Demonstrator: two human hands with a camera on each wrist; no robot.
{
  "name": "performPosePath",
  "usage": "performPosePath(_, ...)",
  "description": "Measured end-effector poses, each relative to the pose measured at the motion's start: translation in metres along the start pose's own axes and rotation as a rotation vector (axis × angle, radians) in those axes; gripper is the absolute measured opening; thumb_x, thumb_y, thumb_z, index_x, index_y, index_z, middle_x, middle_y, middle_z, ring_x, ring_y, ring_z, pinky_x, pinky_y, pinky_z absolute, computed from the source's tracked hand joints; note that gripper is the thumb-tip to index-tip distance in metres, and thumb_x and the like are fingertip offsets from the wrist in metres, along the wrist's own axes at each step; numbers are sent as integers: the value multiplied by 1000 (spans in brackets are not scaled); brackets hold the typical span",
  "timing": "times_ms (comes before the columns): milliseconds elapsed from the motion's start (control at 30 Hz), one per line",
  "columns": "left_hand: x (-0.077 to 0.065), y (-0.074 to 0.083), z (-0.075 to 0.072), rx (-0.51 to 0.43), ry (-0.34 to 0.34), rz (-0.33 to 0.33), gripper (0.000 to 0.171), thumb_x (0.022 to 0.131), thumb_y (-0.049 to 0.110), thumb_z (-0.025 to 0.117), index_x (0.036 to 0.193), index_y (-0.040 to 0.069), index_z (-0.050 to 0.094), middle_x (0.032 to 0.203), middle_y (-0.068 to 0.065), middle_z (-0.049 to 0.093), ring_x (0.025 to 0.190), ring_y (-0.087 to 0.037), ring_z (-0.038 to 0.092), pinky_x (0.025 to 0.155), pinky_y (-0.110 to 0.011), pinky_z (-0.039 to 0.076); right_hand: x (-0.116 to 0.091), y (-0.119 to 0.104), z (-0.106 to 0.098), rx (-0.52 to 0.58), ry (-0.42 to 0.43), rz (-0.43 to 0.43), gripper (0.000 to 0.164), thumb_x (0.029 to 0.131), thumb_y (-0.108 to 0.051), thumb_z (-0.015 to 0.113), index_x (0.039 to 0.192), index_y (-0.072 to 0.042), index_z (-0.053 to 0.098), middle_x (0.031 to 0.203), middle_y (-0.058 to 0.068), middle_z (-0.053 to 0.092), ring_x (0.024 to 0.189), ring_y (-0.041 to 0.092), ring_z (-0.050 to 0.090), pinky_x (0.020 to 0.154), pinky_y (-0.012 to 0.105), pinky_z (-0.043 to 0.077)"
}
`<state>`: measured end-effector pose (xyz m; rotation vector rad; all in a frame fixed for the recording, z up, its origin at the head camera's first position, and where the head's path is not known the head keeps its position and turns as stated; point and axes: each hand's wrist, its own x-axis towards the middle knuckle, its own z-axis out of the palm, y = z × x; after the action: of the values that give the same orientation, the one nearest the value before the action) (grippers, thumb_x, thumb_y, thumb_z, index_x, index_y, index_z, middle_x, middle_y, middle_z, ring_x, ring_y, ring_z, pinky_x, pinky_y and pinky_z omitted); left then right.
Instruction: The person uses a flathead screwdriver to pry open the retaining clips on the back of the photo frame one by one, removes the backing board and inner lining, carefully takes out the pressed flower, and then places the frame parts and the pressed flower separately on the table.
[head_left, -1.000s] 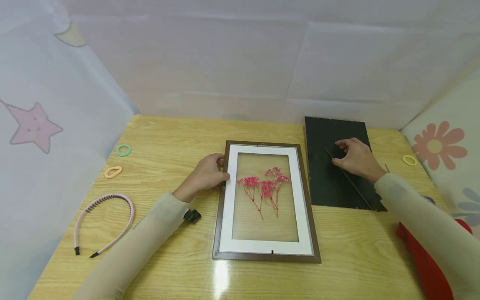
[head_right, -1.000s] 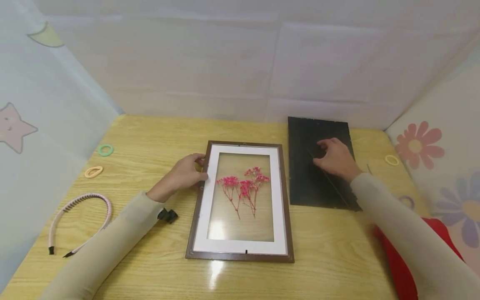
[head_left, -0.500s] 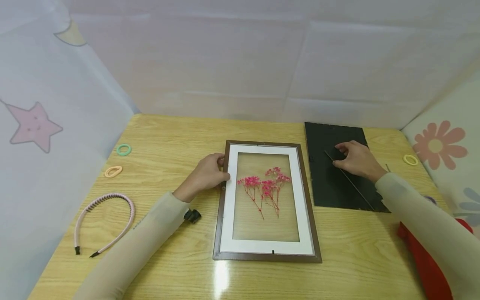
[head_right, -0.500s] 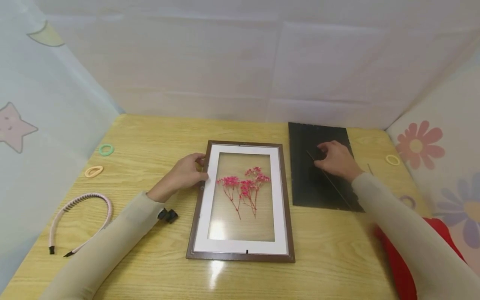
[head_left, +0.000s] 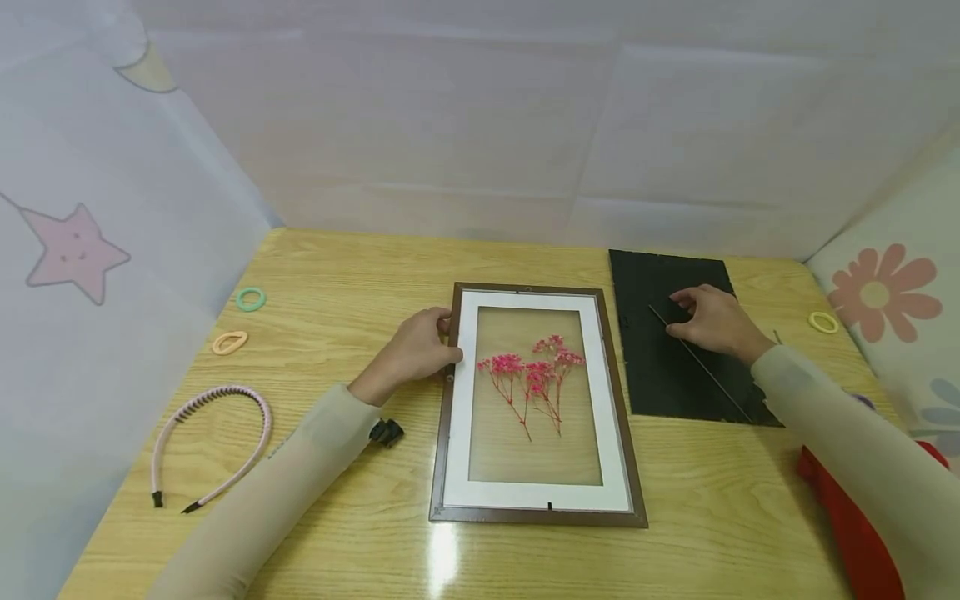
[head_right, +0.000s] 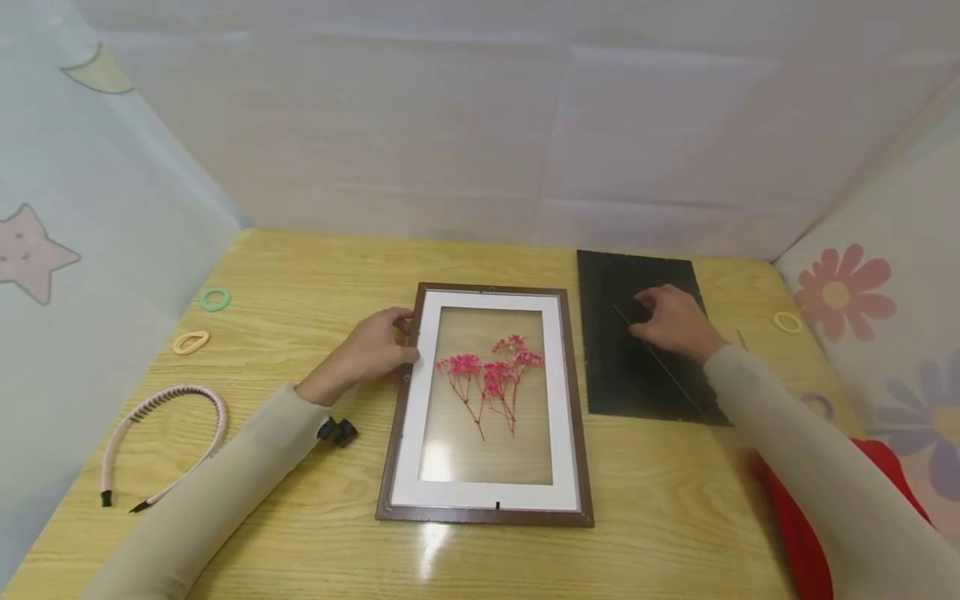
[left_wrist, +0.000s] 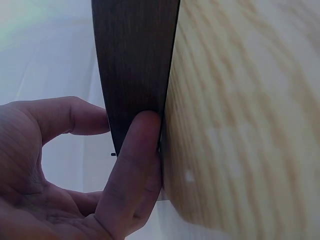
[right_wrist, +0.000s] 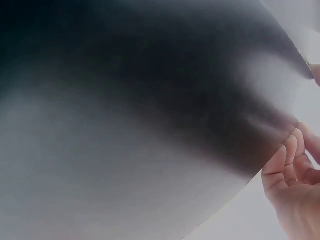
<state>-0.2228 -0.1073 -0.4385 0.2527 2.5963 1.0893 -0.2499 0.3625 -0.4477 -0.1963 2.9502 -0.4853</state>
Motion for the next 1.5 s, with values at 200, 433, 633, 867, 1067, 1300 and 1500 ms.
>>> performPosePath(200, 1, 0, 1, 17, 1, 11, 76, 82, 16, 73, 149, -1, 43, 121, -12, 62, 83, -19, 63, 69, -27, 57, -1, -2, -2, 1, -7, -6, 59, 91, -28, 71, 136, 6, 56, 123, 27, 57, 111, 41, 57, 94, 60, 49)
performPosePath(433, 1, 2, 0, 21, 0, 14, 76, 82, 16, 74, 149, -2, 43, 121, -13, 62, 90, -23, 63, 73, -30, 57, -3, -3, -6, -11, -48, -20, 60, 93, -29, 71, 138, 7, 53, 124, 29, 56, 113, 41, 56, 95, 60, 48)
performPosePath(633, 2, 2, 0, 19, -4, 15, 76, 82, 16, 74, 149, -3, 42, 121, -14, 62, 94, -24, 64, 75, -31, 58, 0, -3, -8, -32, -71, -35, 61, 94, -27, 70, 140, 8, 51, 125, 29, 55, 114, 41, 54, 96, 61, 48)
performPosePath(867, 0, 3, 1, 27, -22, 11, 75, 83, 16, 73, 148, -5, 41, 123, -14, 61, 96, -24, 63, 79, -32, 58, -2, -5, -8, -34, -77, -16, 62, 95, -28, 70, 141, 8, 49, 127, 30, 54, 116, 42, 53, 98, 62, 47)
performPosePath(1067, -4, 4, 0, 14, -28, 7, 73, 84, 16, 74, 147, -5, 42, 122, -14, 61, 97, -24, 63, 80, -32, 58, 1, -5, -8, -37, -64, -14, 61, 94, -26, 70, 141, 7, 50, 127, 29, 54, 115, 42, 54, 97, 62, 47)
performPosePath(1300, -5, 3, -1, 26, -23, 2, 75, 83, 17, 75, 147, -5, 42, 125, -16, 62, 103, -28, 64, 89, -39, 59, 9, -4, -6, -38, -68, -24, 61, 94, -25, 71, 142, 7, 49, 129, 29, 53, 117, 41, 53, 99, 62, 46)
performPosePath(1500, -5, 3, -2, 28, -18, -4, 76, 83, 17, 74, 148, -5, 41, 126, -16, 61, 105, -28, 63, 89, -39, 58, 14, -4, -5, -42, -68, -33, 61, 95, -24, 70, 142, 7, 48, 129, 29, 53, 118, 42, 51, 100, 62, 45)
